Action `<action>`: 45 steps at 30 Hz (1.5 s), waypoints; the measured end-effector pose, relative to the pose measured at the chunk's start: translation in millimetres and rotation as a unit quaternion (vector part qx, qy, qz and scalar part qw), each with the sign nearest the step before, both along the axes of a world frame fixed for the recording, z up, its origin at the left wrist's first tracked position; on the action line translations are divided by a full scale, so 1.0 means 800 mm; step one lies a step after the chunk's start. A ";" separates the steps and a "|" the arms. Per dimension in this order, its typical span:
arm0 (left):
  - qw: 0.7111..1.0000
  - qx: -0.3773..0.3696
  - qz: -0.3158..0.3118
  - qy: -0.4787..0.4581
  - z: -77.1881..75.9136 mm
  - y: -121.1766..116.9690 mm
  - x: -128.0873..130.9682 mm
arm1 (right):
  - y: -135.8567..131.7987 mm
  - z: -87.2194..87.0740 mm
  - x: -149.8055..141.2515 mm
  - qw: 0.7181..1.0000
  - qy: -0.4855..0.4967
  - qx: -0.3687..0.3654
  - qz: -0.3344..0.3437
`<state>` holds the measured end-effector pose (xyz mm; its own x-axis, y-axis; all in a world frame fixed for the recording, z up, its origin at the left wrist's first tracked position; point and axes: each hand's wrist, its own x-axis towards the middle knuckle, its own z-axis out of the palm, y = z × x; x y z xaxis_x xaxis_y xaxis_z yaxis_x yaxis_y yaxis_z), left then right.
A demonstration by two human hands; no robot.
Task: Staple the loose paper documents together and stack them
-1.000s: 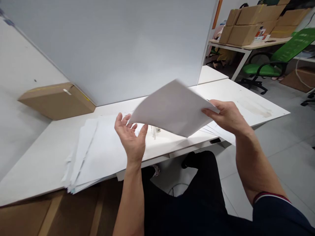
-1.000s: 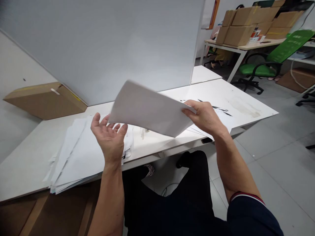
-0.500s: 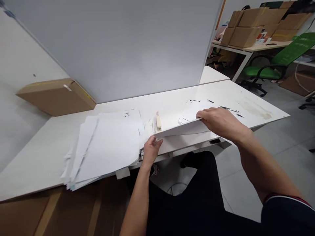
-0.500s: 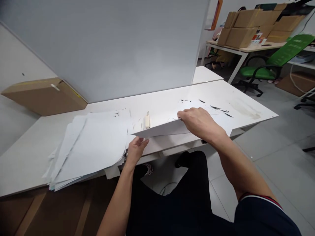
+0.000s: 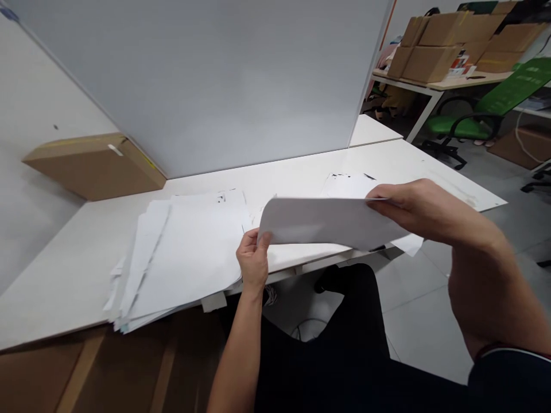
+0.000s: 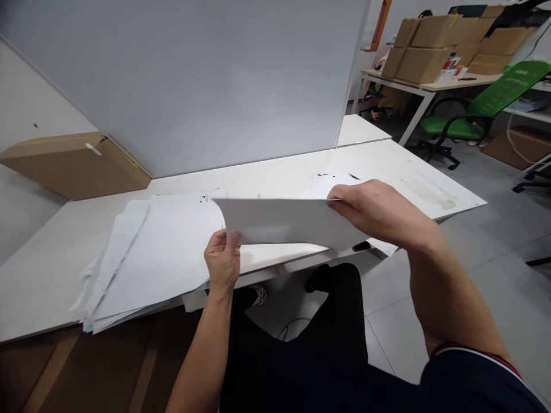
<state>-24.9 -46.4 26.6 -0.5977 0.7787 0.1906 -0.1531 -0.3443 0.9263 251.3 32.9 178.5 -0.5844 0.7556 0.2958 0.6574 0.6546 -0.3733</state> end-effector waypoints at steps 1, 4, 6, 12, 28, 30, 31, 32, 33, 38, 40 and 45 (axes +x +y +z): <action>0.999 0.011 -0.007 -0.033 0.005 0.000 0.001 | 0.002 -0.001 0.007 1.000 0.002 -0.029 -0.003; 0.997 -0.017 -0.042 -0.069 0.005 0.002 0.002 | 0.009 -0.027 0.022 0.984 -0.002 -0.176 -0.014; 0.994 -0.091 -0.056 -0.026 -0.004 0.002 -0.001 | 0.006 -0.062 0.028 0.953 0.018 -0.301 -0.025; 0.890 -0.321 -0.022 0.322 -0.028 0.004 -0.008 | -0.038 -0.169 0.036 0.790 0.173 -0.582 -0.091; 0.816 -0.330 0.052 0.472 -0.034 0.029 0.002 | -0.059 -0.177 0.012 0.711 0.256 -0.637 -0.156; 0.816 -0.323 0.056 0.476 -0.036 0.033 0.001 | -0.058 -0.177 0.010 0.710 0.261 -0.635 -0.158; 0.816 -0.322 0.057 0.477 -0.037 0.035 0.000 | -0.057 -0.177 0.010 0.707 0.265 -0.636 -0.159; 0.816 -0.322 0.056 0.478 -0.037 0.036 0.000 | -0.056 -0.177 0.009 0.705 0.270 -0.637 -0.159; 0.816 -0.321 0.055 0.477 -0.037 0.037 -0.001 | -0.056 -0.177 0.009 0.703 0.272 -0.637 -0.159; 0.824 -0.314 0.052 0.469 -0.035 0.041 -0.003 | -0.054 -0.177 0.006 0.705 0.266 -0.636 -0.168; 0.824 -0.307 0.052 0.473 -0.035 0.042 -0.003 | -0.054 -0.177 0.005 0.702 0.271 -0.635 -0.173; 0.810 -0.289 0.044 0.508 -0.039 0.043 -0.005 | -0.054 -0.181 0.002 0.690 0.285 -0.637 -0.192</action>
<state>-28.8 -12.4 -4.3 -0.4187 0.8765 0.2377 0.7914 0.2237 0.5689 253.3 -10.6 33.3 -0.3315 0.6818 -0.6521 0.1990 -0.6252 -0.7547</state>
